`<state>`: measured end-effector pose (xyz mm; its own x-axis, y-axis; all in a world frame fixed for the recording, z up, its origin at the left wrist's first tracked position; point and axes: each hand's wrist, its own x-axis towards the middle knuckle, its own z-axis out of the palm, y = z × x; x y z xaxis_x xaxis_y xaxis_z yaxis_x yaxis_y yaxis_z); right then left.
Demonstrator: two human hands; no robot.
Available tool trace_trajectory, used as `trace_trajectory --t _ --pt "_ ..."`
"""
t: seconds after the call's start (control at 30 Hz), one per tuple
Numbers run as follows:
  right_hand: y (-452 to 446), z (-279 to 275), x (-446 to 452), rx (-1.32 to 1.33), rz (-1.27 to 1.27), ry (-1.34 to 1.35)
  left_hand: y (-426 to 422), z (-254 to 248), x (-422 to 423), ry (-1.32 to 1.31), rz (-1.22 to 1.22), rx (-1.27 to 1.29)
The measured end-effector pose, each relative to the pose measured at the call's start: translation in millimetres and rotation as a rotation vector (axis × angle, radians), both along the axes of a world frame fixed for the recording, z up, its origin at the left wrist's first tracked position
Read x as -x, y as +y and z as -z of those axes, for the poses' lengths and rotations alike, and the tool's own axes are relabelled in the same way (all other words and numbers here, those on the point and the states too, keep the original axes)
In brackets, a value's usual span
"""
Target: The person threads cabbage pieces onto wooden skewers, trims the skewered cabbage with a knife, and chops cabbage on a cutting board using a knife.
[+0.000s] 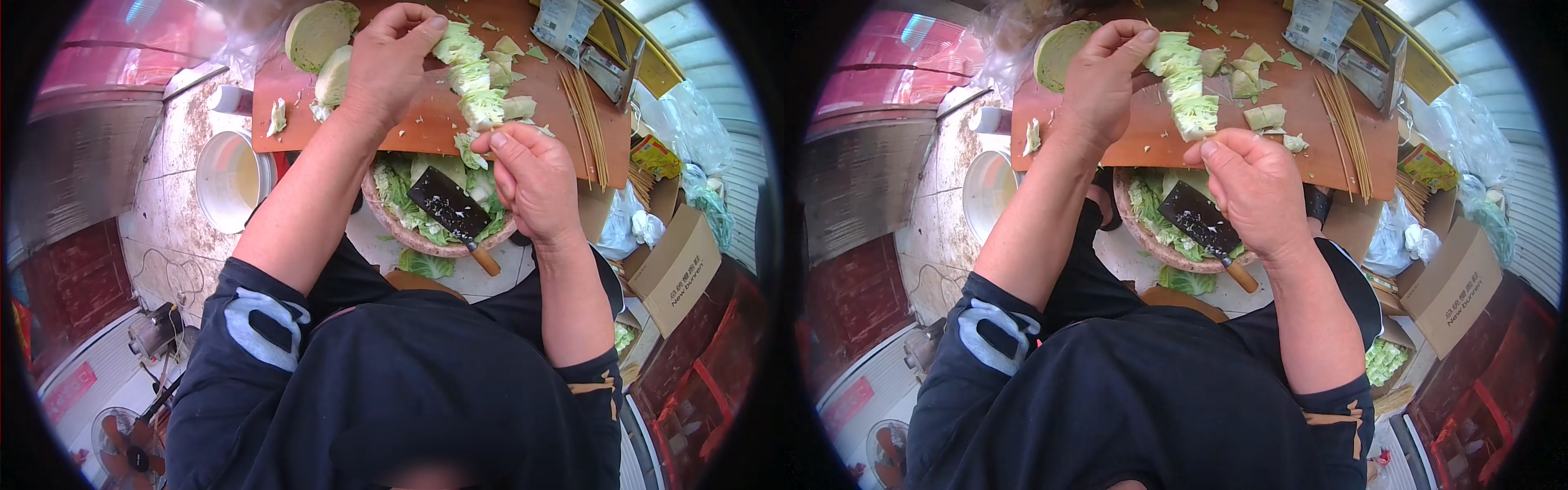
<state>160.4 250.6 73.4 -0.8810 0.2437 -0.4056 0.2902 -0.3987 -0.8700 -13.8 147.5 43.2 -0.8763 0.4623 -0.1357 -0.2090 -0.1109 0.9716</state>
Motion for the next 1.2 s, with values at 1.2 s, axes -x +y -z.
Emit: trace_trajectory --t 1.2 --pt "41 0 -11 0.164 0.113 -0.026 42 -1 -28 -0.202 0.157 -0.123"
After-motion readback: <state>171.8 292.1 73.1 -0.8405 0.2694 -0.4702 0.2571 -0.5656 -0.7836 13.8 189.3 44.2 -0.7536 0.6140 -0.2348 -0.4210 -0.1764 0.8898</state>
